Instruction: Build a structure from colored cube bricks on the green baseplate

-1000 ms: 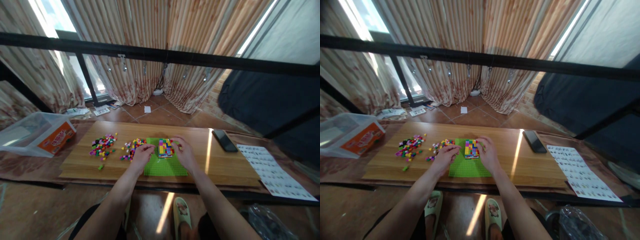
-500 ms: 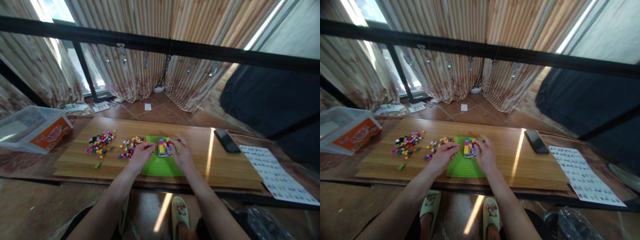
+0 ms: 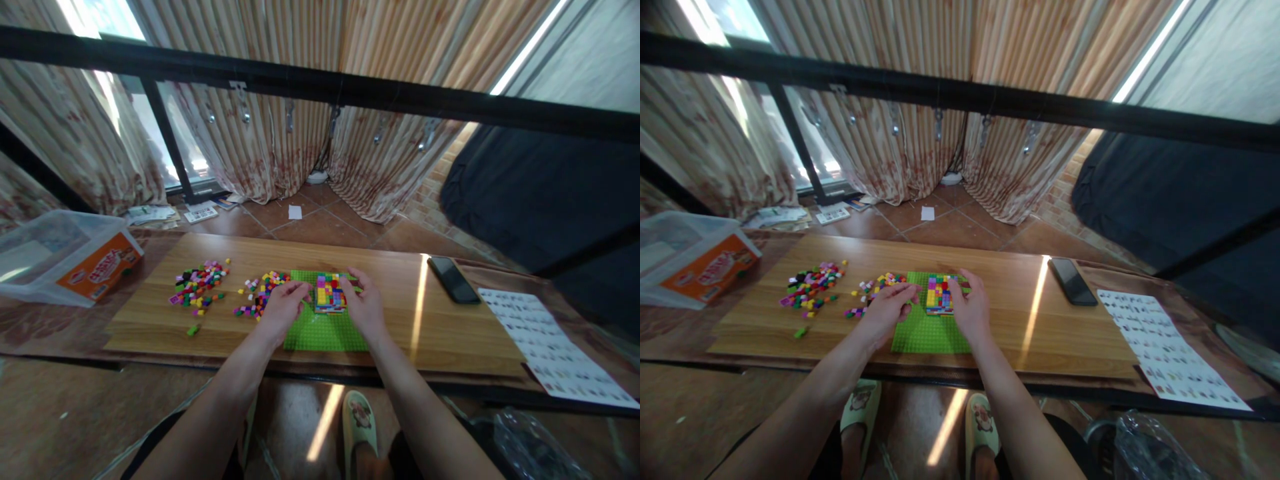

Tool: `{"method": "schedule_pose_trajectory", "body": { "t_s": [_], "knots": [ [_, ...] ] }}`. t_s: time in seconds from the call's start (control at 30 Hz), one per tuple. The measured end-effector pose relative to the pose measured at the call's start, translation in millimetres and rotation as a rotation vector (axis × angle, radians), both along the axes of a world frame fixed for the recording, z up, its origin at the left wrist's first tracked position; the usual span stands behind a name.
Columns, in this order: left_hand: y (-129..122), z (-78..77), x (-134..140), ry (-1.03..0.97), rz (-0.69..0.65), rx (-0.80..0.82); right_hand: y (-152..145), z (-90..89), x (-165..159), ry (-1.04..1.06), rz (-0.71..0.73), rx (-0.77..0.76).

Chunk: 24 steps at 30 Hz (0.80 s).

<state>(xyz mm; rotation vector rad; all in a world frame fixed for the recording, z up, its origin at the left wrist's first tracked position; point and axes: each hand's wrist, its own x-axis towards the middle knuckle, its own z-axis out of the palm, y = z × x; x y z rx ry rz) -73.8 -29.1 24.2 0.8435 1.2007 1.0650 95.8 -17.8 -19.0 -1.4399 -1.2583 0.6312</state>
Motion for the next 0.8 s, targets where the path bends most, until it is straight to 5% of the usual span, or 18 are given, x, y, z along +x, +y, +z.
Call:
{"method": "schedule_pose_trajectory", "body": {
  "t_s": [0.23, 0.8],
  "knots": [
    [-2, 4.2, 0, 0.012, -0.032, -0.016, 4, 1.5, -12, -0.098, -0.038, -0.035],
    [-3, 3.9, 7, 0.012, -0.159, 0.130, 7, -1.2, 1, 0.152, -0.018, 0.023]
  ]
}}
